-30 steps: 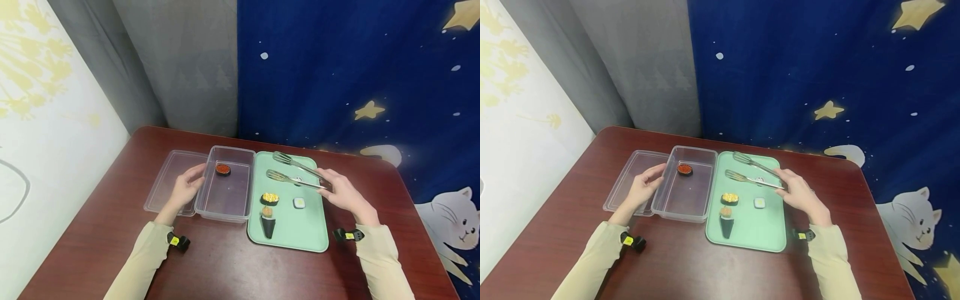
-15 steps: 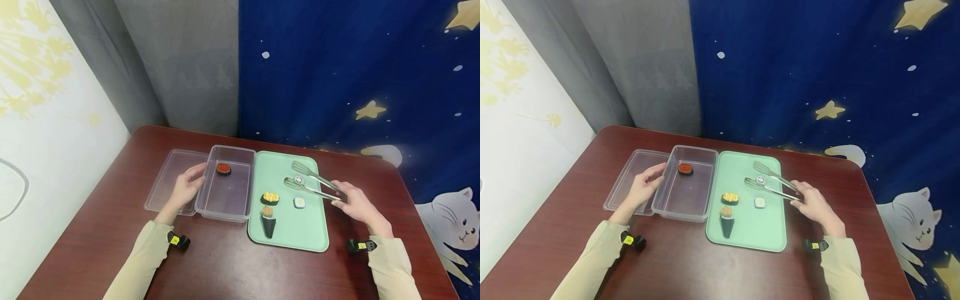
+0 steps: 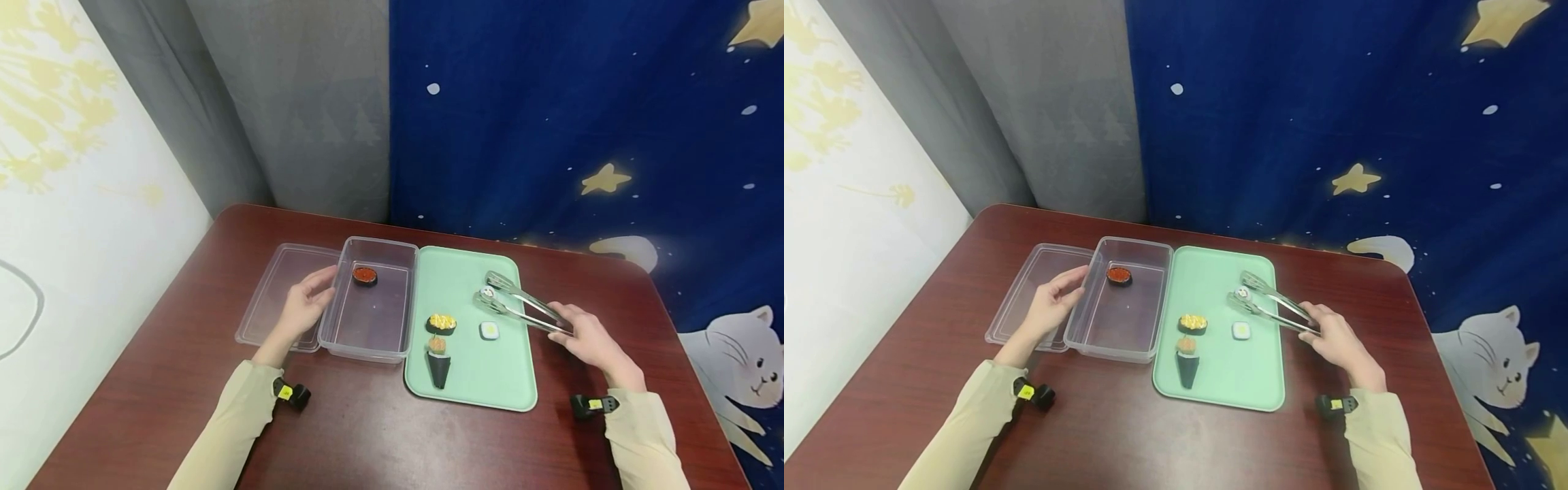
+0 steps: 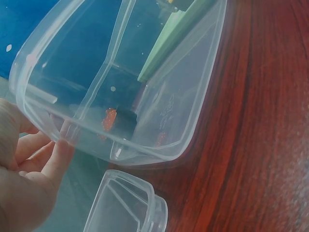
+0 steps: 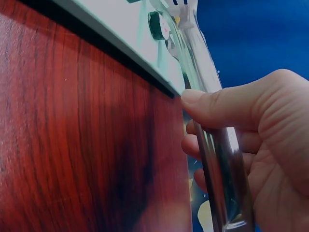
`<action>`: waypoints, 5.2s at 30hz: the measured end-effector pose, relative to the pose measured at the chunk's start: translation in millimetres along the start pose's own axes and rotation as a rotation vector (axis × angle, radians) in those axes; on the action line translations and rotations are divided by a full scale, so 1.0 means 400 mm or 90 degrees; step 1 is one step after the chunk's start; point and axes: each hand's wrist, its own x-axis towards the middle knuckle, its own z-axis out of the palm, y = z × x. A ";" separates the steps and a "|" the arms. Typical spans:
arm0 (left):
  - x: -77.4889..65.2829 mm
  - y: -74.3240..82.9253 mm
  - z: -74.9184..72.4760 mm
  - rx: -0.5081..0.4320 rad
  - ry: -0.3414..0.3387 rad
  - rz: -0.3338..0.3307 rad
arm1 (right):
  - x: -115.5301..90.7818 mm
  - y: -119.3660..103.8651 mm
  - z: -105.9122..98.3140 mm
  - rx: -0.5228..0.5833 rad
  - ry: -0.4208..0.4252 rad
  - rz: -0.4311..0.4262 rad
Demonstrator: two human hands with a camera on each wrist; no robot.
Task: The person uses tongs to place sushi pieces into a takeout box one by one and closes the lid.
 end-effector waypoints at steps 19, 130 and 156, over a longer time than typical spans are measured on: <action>0.002 -0.008 0.000 0.012 0.005 0.008 | -0.006 -0.001 0.003 0.001 0.017 0.021; 0.018 -0.017 -0.007 -0.001 -0.005 0.010 | 0.538 -0.485 -0.027 -0.229 -0.357 -0.033; 0.018 -0.028 -0.011 0.009 0.000 0.022 | 0.277 -0.297 -0.062 -0.011 -0.139 -0.071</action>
